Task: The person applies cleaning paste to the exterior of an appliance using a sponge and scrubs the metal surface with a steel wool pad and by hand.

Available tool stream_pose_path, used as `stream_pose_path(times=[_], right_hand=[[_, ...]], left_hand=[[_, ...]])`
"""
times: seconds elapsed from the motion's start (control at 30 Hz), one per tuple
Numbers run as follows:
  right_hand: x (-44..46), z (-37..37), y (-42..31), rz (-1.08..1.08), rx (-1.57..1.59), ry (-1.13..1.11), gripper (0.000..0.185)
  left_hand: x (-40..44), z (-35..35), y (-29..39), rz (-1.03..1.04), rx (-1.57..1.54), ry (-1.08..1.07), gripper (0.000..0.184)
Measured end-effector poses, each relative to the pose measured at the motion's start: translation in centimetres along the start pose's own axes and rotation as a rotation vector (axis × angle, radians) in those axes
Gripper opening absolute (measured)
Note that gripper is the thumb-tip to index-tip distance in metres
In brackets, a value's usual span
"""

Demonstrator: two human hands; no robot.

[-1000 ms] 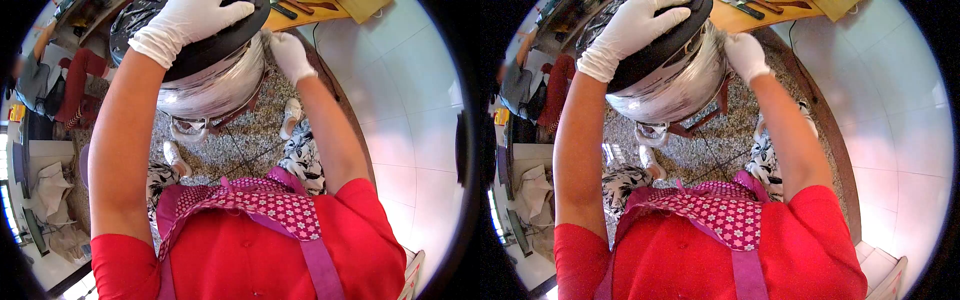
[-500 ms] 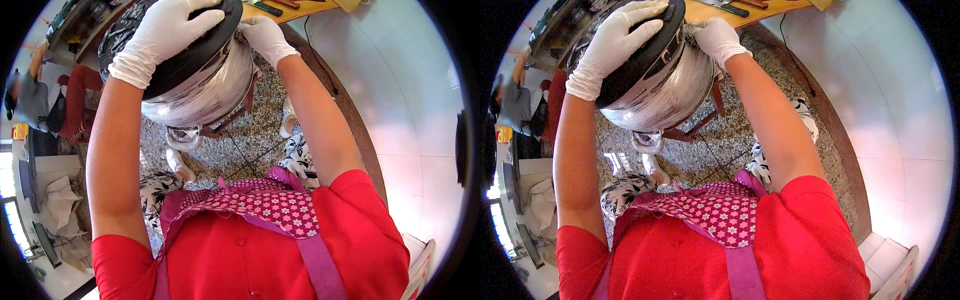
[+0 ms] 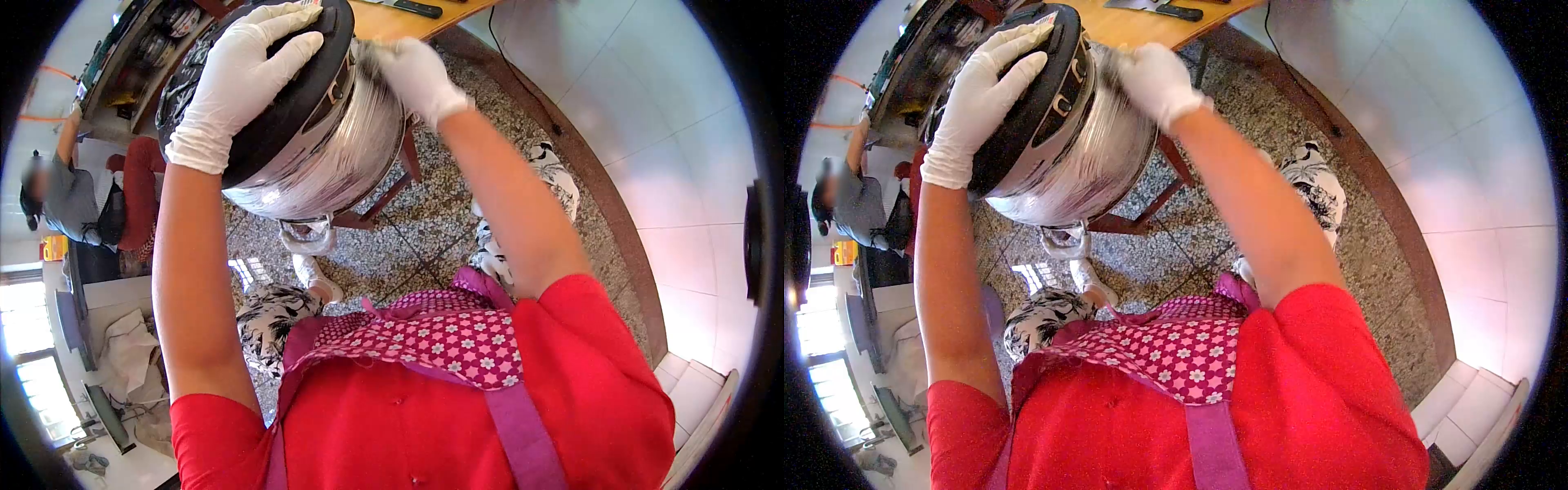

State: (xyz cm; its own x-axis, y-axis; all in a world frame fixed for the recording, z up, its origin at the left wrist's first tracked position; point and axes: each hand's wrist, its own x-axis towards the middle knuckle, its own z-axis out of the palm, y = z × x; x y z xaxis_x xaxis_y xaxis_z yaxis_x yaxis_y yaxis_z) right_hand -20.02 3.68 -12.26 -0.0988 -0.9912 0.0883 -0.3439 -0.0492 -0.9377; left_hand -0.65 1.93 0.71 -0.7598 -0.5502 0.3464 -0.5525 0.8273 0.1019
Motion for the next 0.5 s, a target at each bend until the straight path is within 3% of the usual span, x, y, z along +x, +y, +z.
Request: stream_pose_path(times=[0.03,0.07,0.13,0.17,0.2,0.23,0.27,0.37,0.43,0.5], right_hand=[[1.1,-0.4,0.2,0.106,0.244,-0.050,0.033],[1.8,-0.3,1.2,0.109,0.250,-0.046,0.033],[2.1,1.4,5.2,-0.260,-0.348,0.061,0.040],[0.2,3.0,6.5,-0.264,-0.021,0.160,0.042],[-2.9,4.8,6.0,-0.138,0.306,0.227,0.046],[-6.8,5.7,4.7,-0.185,0.444,0.225,0.044],[-10.1,6.7,2.5,-0.048,0.868,0.173,0.046],[-15.6,12.9,4.3,-0.376,0.172,0.285,0.076],[-14.2,12.6,4.5,-0.410,0.032,0.289,0.080],[-10.5,9.6,4.0,-0.477,0.067,0.318,0.068]], left_hand=[[0.0,0.1,0.1,-0.014,-0.048,0.013,0.041],[0.1,0.2,0.2,-0.026,-0.097,0.025,0.041],[0.1,0.3,0.0,-0.025,-0.069,0.012,0.040],[0.2,0.4,-0.2,-0.030,-0.036,0.015,0.039],[0.3,0.3,-0.2,-0.032,-0.037,0.015,0.039],[0.4,0.0,0.0,-0.032,-0.034,0.013,0.039],[0.3,0.0,0.2,-0.030,-0.035,0.003,0.038],[0.1,0.1,-0.4,-0.011,0.000,0.032,0.038],[0.0,0.6,-1.0,0.065,0.008,0.104,0.038],[0.0,0.6,-0.4,0.037,0.002,0.123,0.037]])
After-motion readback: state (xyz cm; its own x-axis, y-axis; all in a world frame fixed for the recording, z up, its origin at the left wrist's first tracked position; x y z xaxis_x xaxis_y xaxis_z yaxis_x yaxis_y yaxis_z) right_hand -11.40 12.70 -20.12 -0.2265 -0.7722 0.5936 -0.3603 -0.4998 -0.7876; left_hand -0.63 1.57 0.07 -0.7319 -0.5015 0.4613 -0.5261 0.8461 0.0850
